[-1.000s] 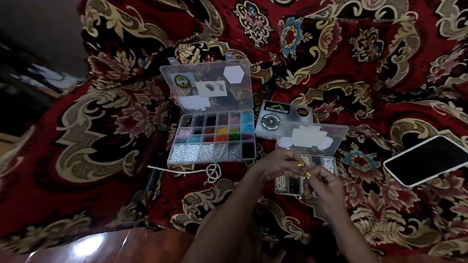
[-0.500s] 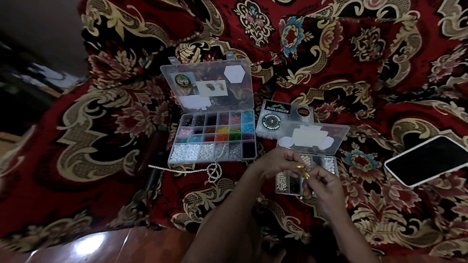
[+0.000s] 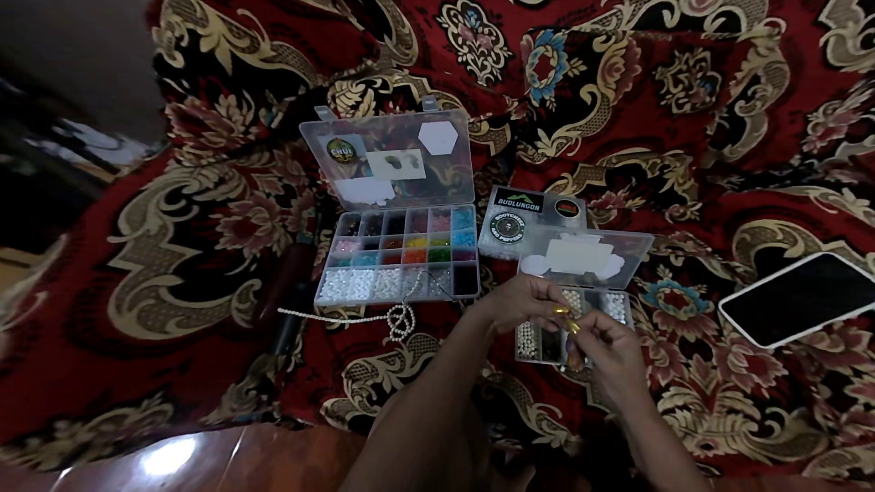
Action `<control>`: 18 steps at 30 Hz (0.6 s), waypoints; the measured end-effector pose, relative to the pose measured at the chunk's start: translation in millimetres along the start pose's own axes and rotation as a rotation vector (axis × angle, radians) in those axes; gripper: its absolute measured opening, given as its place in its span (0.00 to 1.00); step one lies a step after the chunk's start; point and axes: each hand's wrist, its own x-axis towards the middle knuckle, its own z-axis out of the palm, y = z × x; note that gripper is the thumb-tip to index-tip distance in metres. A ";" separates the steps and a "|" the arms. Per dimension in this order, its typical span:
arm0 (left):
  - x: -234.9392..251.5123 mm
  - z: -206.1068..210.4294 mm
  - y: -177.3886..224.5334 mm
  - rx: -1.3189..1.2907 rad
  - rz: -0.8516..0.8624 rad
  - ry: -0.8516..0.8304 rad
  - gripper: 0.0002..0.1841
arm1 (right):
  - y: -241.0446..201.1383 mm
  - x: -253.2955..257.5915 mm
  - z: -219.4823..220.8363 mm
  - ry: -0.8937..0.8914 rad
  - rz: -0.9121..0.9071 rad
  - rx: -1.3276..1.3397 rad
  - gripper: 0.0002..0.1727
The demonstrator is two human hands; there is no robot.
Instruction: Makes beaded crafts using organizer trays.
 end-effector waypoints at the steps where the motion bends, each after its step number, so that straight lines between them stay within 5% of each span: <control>1: 0.0 0.0 0.1 0.002 0.002 0.000 0.10 | -0.3 0.1 0.0 0.001 0.002 -0.005 0.08; 18: -6.9 -7.4 7.3 0.182 0.039 -0.028 0.07 | -2.2 1.1 -3.7 -0.081 0.077 -0.028 0.09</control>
